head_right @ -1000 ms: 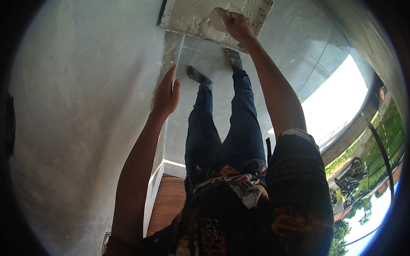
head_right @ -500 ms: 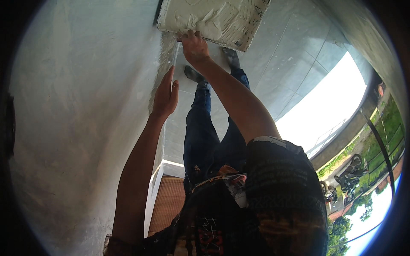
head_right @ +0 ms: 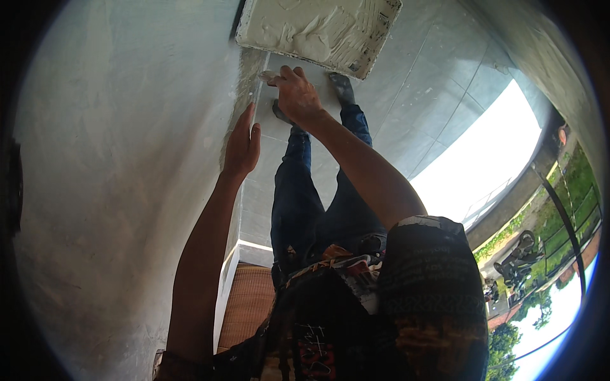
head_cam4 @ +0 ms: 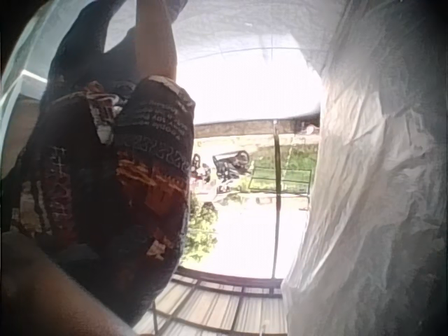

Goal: The person applies wall plaster to a damaged area on an indoor wall using a putty knife.

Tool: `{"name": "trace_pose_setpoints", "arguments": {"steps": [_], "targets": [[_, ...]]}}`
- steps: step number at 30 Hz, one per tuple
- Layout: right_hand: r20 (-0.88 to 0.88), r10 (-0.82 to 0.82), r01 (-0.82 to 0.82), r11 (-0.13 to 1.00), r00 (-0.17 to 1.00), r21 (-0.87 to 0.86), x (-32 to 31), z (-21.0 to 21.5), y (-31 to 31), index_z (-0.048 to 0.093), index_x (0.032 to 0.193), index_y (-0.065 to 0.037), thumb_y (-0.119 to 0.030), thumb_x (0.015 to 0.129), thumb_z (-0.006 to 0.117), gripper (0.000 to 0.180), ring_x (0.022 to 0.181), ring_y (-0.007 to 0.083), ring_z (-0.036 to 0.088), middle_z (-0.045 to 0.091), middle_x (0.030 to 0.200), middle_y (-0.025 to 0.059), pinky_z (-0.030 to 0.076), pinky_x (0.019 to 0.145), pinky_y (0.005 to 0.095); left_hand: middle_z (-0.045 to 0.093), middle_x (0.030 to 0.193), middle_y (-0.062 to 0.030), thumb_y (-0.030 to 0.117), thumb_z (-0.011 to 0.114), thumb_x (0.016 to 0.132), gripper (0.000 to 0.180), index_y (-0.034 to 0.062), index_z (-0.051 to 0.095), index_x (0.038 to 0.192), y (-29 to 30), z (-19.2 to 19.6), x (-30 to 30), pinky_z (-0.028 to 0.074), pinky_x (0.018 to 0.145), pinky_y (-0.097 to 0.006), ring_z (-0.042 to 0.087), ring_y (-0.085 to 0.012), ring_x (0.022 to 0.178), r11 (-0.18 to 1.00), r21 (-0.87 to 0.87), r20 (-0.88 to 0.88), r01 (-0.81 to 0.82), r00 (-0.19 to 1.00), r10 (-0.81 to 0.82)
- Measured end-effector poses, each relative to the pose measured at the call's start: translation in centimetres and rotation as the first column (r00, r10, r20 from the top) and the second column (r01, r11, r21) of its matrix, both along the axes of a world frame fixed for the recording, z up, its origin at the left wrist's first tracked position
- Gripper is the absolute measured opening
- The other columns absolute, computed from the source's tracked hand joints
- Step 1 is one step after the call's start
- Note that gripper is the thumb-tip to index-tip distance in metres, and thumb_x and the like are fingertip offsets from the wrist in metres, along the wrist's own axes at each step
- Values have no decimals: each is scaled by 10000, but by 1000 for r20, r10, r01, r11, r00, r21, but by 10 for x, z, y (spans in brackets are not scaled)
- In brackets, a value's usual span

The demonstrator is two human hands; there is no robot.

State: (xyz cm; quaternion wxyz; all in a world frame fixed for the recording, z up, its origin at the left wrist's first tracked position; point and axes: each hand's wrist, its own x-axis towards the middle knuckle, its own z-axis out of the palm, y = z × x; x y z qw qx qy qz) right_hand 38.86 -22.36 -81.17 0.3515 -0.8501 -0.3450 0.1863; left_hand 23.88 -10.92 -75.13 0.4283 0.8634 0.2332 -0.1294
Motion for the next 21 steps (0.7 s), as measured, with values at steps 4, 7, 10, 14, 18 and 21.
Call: {"name": "trace_pose_setpoints", "arguments": {"steps": [4,7,10,14,18,21], "targets": [[-535,-469,435,878,703,-198,20,1,-14,714,906,-40,-113,906,613,125,735,278,684,692,817,120,576,758,349,428,1461,-282,191,399,1015,524,-46,321,1475,-2,3,4,349,1126,-439,434,-402,1356,1000,-12,-8,-10,1000,10],[-962,-268,802,584,48,-123,33,-5,-15,686,973,-14,-112,916,626,128,808,223,685,695,897,112,586,807,355,437,1456,-278,189,404,1013,523,-48,325,1472,-3,4,0,349,1127,-437,439,-400,1352,1000,6,0,1,1000,-1],[-985,-130,902,402,-116,-160,31,-31,-21,643,1048,14,-112,924,630,177,824,193,672,675,935,102,598,812,375,443,1452,-275,186,411,1010,521,-49,331,1468,-8,2,5,352,1127,-435,445,-398,1348,1000,-1,-22,-2,1000,2],[-941,-266,860,407,-210,-308,-10,-46,-37,618,1086,-24,-110,938,616,171,878,220,664,666,956,79,553,887,412,448,1449,-274,175,422,1006,517,-49,338,1464,-12,-1,6,358,1124,-433,449,-397,1346,1000,-2,-8,21,1000,-22],[-715,-627,674,676,310,-300,-39,-58,-87,643,1085,19,-99,931,600,199,856,225,683,686,950,117,564,806,378,455,1442,-274,157,432,1002,510,-48,347,1461,-16,-4,11,365,1119,-433,455,-394,1341,999,-28,48,36,998,-34],[-536,-528,524,833,659,-177,-2,-2,-83,645,1083,34,-118,910,586,238,825,238,687,696,913,172,537,755,368,455,1443,-273,159,432,1002,511,-48,347,1461,-6,-1,0,363,1121,-433,456,-391,1341,1000,0,17,19,1000,-19]]}}
